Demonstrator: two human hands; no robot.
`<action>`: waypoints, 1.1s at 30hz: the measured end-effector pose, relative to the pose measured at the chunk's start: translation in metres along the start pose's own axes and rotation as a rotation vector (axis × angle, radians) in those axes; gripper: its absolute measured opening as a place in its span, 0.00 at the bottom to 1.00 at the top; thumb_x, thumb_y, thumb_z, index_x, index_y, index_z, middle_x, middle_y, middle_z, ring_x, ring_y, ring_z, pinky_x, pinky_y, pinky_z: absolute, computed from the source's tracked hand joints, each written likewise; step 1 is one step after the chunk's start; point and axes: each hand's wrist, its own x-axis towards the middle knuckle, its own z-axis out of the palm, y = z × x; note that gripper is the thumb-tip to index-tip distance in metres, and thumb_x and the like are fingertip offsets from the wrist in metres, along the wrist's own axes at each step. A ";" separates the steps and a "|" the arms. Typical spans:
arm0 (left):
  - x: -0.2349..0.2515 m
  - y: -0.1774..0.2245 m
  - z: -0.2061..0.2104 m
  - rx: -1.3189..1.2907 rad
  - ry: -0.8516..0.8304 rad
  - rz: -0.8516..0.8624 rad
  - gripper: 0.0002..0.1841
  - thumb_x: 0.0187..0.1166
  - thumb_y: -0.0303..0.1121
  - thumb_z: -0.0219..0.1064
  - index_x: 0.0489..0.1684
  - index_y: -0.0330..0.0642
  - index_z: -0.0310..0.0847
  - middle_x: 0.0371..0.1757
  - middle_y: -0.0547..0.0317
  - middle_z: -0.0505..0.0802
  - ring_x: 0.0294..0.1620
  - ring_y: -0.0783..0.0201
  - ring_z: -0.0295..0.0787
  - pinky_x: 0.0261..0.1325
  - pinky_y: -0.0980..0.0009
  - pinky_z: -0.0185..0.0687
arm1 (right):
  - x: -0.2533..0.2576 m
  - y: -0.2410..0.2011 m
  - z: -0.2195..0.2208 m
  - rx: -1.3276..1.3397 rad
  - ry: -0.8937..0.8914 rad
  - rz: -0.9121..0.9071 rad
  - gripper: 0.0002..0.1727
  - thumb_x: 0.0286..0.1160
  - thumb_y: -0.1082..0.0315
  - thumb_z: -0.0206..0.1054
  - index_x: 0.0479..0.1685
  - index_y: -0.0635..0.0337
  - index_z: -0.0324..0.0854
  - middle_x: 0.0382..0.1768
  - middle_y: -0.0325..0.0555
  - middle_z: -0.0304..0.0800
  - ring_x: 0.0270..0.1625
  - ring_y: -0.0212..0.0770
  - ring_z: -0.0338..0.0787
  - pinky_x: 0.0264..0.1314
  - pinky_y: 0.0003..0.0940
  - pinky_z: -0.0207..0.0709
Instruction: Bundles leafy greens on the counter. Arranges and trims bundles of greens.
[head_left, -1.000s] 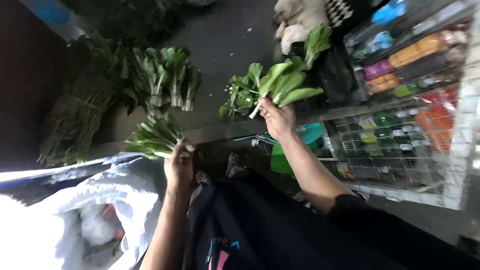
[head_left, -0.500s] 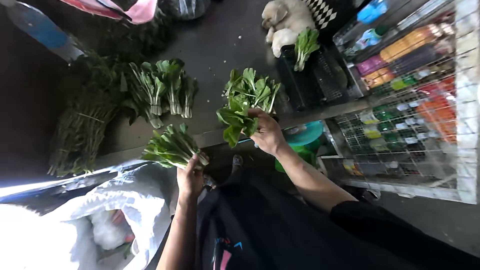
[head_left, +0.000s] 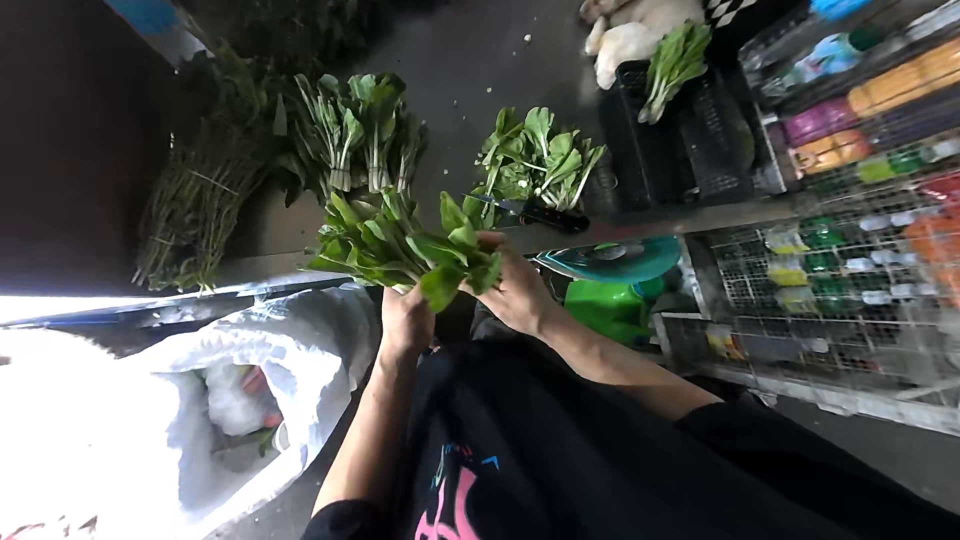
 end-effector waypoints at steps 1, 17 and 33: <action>-0.002 -0.001 -0.001 -0.016 -0.015 -0.008 0.16 0.66 0.31 0.77 0.51 0.44 0.84 0.43 0.57 0.94 0.45 0.63 0.93 0.53 0.60 0.91 | 0.001 0.001 0.000 0.006 0.000 -0.018 0.29 0.72 0.72 0.76 0.72 0.68 0.71 0.56 0.48 0.88 0.55 0.31 0.91 0.61 0.28 0.88; 0.007 -0.008 0.008 0.093 -0.036 0.051 0.24 0.61 0.31 0.84 0.55 0.40 0.82 0.44 0.51 0.94 0.43 0.59 0.94 0.49 0.57 0.92 | -0.006 0.018 -0.003 -0.036 -0.005 0.275 0.13 0.75 0.70 0.74 0.56 0.62 0.87 0.45 0.43 0.94 0.47 0.29 0.94 0.57 0.29 0.90; 0.025 0.006 0.002 -0.265 0.284 0.033 0.07 0.86 0.31 0.54 0.50 0.43 0.76 0.41 0.54 0.91 0.43 0.61 0.91 0.53 0.62 0.90 | -0.010 0.037 -0.007 0.442 0.226 0.492 0.13 0.79 0.76 0.65 0.61 0.65 0.77 0.44 0.49 0.91 0.45 0.43 0.94 0.56 0.42 0.90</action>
